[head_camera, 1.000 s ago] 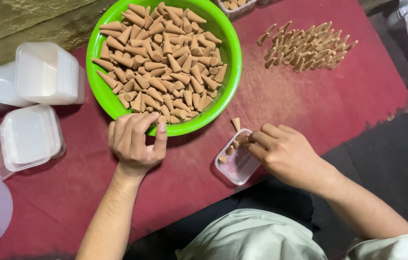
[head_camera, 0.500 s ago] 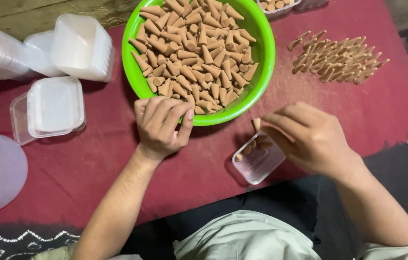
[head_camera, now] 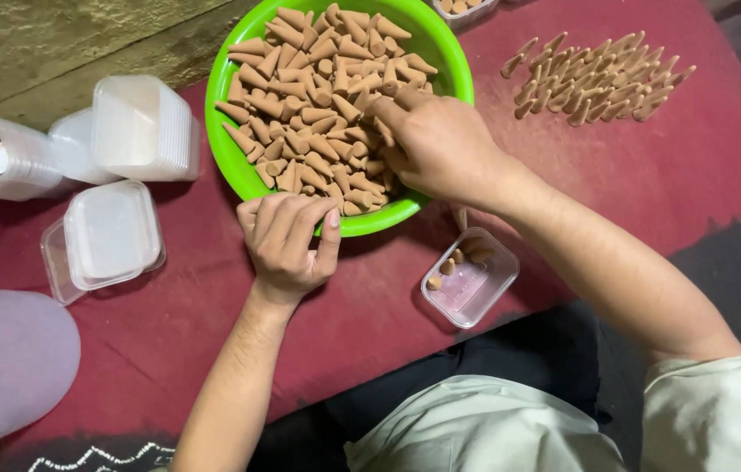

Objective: The person picks up incense cones from a large bowl and places them into small plastic containers.

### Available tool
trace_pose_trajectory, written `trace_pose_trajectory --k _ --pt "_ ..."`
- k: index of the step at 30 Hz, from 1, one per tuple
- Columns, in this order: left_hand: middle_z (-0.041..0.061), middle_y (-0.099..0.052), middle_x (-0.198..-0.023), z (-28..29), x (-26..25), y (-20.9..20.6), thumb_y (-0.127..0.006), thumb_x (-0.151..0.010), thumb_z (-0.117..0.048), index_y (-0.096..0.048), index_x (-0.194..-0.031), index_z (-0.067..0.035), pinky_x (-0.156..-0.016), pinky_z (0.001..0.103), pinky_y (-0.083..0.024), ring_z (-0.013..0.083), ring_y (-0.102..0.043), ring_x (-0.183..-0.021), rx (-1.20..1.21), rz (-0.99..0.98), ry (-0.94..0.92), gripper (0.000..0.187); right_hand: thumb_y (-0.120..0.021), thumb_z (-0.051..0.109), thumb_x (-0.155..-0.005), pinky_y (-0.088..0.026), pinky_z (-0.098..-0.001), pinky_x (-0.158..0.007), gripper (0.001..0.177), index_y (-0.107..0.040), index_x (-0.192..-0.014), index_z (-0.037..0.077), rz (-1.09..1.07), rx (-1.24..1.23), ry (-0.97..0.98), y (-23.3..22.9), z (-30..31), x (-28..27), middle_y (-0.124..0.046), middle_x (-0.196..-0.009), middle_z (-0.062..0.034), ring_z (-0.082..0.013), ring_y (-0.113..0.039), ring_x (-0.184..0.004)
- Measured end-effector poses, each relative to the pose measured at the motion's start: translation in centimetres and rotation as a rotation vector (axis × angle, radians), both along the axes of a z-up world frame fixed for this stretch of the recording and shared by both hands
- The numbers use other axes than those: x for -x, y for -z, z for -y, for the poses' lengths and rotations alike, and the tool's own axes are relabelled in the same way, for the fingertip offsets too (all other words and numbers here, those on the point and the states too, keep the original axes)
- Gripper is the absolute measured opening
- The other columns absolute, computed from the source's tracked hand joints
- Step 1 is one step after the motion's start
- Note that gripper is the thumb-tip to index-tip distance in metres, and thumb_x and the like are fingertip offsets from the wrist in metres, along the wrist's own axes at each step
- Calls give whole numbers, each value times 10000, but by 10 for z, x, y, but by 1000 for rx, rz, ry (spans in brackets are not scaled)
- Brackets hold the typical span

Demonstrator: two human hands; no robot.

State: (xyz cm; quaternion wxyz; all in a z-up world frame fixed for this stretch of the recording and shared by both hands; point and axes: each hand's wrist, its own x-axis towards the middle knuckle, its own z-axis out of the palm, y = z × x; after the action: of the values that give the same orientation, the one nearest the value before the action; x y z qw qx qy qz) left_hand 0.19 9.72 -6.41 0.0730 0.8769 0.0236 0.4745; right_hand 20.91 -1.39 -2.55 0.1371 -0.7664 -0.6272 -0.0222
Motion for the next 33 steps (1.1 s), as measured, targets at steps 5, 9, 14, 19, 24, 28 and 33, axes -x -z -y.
trace_pose_trajectory --k 5,9,14,19,24,28,33 --pt "1 -713 -842 1 1 1 -584 -1018 -161 -731 -902 -108 -828 355 -328 211 -632 -781 25 -17 3 194 -707 39 -964 -554 -404 -645 185 -648 -1139 22 -276 -116 -142 -4 19 -6 -617 -992 -116 -273 -632 -831" --pt "41 -732 -859 5 1 -1 -594 -1007 -152 -719 -902 -70 -822 362 -347 227 -648 -788 31 12 46 183 -789 -33 -970 -575 -330 -704 220 -686 -1164 -41 -373 -340 -298 -23 42 -2 -658 -1043 -129 -228 -647 -850" --pt "66 -727 -877 22 2 -1 -664 -986 -301 -692 -970 -62 -796 371 -361 234 -651 -785 32 21 163 241 -701 67 -973 -618 -267 -744 199 -682 -1138 -44 -667 -331 -370 -38 73 33 -739 -1057 -177 -236 -724 -907" --pt "33 -706 -925 37 5 -6 -735 -964 -416 -687 -1012 -70 -769 335 -434 222 -629 -810 58 10 324 353 -747 146 -934 -617 -274 -855 247 -665 -1112 -4 -732 -344 -252 -30 92 60 -756 -1024 -85 -186 -755 -913" --pt "132 -717 -946 40 6 -7 -725 -985 -127 -655 -1045 38 -729 357 -581 256 -684 -803 181 10 465 188 -814 42 -874 -439 -115 -507 281 -592 -1039 -9 -822 -502 -117 -23 104 62 -755 -955 -106 -2 -521 -546" --pt "103 -738 -851 47 -2 4 -774 -930 -162 -742 -956 -12 -640 375 -595 267 -654 -670 291 180 410 156 -794 -87 -834 -651 -324 -675 325 -552 -1052 -75 -934 -546 -22 -28 129 51 -752 -915 -194 -218 -775 -690" --pt "112 -729 -844 49 -3 2 -757 -939 -142 -728 -938 -6 -649 390 -609 281 -654 -677 300 170 432 139 -793 -37 -851 -620 -309 -673 157 -773 -994 25 -507 -312 40 -45 145 53 -760 -946 -109 -206 -750 -725"
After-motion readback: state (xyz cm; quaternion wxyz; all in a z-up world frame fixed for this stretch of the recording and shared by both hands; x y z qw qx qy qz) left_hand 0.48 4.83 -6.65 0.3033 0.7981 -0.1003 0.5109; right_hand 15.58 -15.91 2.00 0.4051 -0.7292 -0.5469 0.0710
